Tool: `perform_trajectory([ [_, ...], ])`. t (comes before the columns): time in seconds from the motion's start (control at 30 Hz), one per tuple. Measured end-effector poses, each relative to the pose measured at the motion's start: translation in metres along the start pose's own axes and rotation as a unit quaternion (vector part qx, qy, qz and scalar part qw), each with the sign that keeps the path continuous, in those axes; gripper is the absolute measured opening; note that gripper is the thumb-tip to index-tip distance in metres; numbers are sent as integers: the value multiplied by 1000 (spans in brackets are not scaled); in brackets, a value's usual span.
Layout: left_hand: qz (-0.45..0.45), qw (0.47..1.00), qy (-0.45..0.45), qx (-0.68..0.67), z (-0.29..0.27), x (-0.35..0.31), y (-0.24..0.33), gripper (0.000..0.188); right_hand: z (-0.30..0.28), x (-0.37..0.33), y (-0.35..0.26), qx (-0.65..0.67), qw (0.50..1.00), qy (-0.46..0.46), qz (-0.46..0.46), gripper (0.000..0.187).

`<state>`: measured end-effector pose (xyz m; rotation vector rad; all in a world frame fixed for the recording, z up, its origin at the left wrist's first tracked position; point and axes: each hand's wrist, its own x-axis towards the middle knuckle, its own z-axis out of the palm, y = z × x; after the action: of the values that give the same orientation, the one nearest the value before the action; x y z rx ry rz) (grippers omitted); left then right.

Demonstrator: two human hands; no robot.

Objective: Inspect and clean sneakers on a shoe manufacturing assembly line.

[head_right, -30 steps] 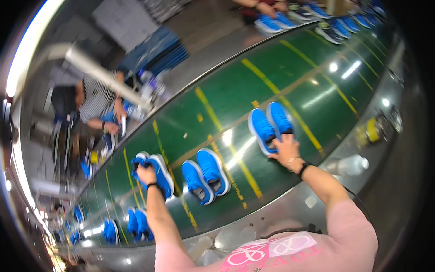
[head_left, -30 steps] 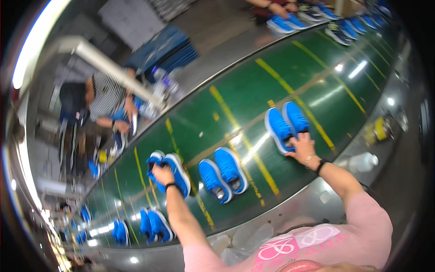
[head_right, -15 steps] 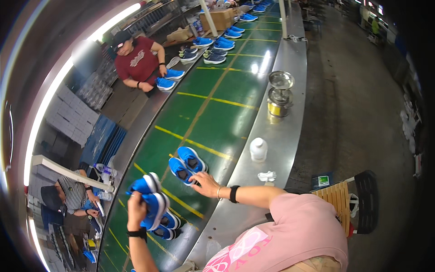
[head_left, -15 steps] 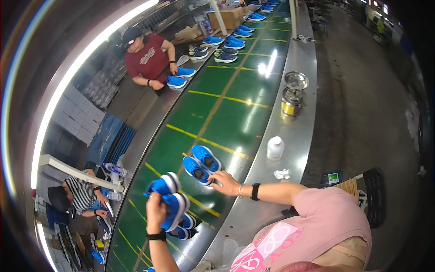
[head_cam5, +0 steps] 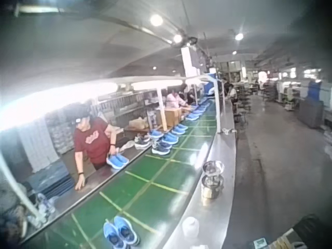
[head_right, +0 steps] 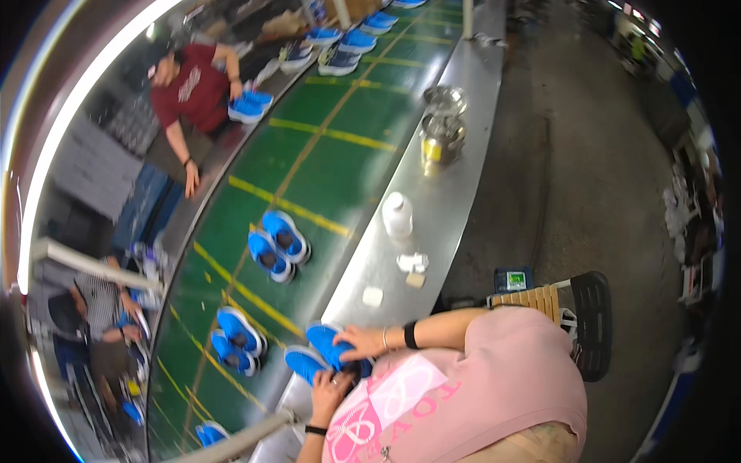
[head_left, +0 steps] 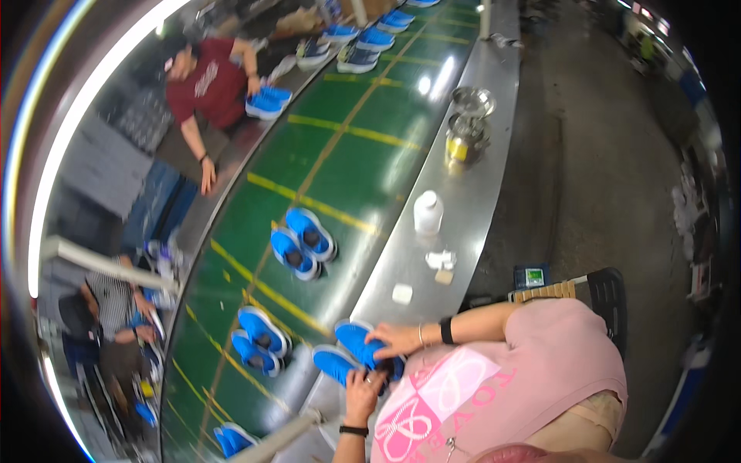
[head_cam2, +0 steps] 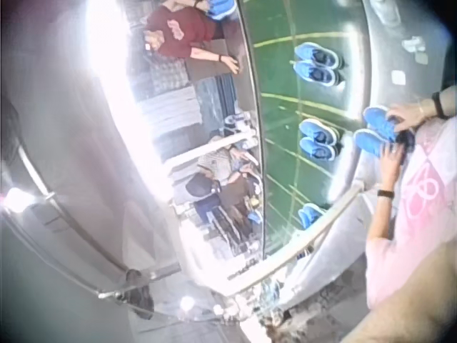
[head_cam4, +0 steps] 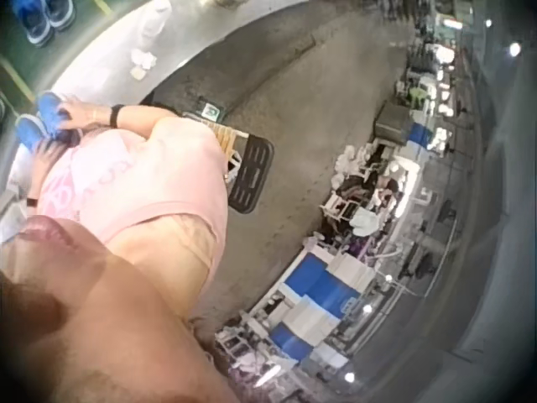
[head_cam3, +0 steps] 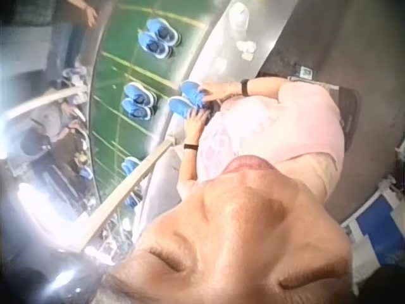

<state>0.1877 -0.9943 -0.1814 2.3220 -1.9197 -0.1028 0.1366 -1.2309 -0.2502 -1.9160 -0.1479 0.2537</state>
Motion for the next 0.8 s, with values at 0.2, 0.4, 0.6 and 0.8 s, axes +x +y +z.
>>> perform_trajectory([
  [0.2, -246, 941, 232, -29, 22, -20, 30, 35, -1, -7, 8, -35, 998, -25, -52, 82],
  [0.4, -594, 678, 360, -241, 60, -21, 33, 75, 23, -3, 5, 1, 997, -2, 73, 86],
  [0.6, -647, 546, 285, -449, 87, -36, 11, 83, 14, 9, 4, 54, 991, 29, 120, 74],
  [0.8, -531, 279, 358, -716, 82, -55, 1, 59, -20, 25, 17, 558, 805, 17, 198, 48],
])
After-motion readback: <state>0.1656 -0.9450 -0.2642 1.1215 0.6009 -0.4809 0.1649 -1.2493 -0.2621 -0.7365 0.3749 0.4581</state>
